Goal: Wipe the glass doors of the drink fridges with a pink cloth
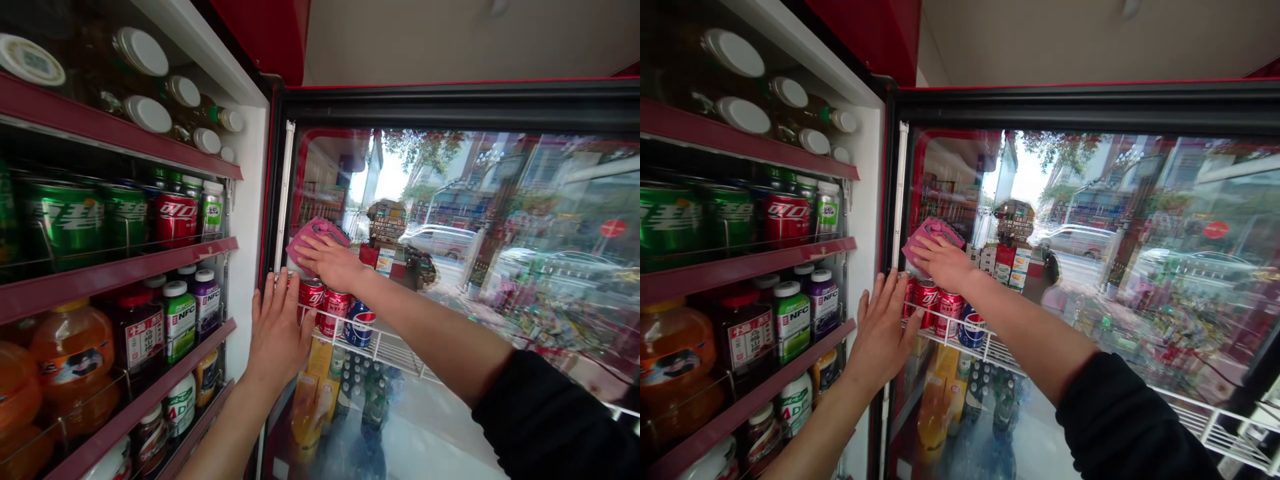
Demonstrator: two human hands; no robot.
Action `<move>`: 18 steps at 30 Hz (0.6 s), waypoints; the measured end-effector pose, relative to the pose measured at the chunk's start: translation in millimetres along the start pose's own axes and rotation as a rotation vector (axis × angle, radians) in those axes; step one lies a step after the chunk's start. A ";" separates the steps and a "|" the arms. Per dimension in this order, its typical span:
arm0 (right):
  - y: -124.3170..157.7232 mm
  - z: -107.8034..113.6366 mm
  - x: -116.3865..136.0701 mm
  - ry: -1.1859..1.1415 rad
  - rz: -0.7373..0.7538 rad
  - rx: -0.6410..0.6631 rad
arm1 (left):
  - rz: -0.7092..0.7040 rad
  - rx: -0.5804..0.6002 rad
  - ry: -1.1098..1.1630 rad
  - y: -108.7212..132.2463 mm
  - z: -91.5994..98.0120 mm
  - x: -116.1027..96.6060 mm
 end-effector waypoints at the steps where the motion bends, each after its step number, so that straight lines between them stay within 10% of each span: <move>1: 5.9 1.2 -1.3 -0.005 -0.003 0.003 | -0.002 0.002 0.002 0.3 -1.5 -3.0; 18: 134.4 12.1 -25.3 -0.014 -0.132 -0.046 | -0.075 0.036 0.051 1.0 -26.8 -85.7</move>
Point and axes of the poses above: each hand's wrist, its own y-axis away from the middle knuckle, its own z-axis out of the back of the hand, x = y × z, the point moved 4 cm from there along -y, towards the middle knuckle, and after that the axes turned 3 degrees about x, right-handed, at the moved point
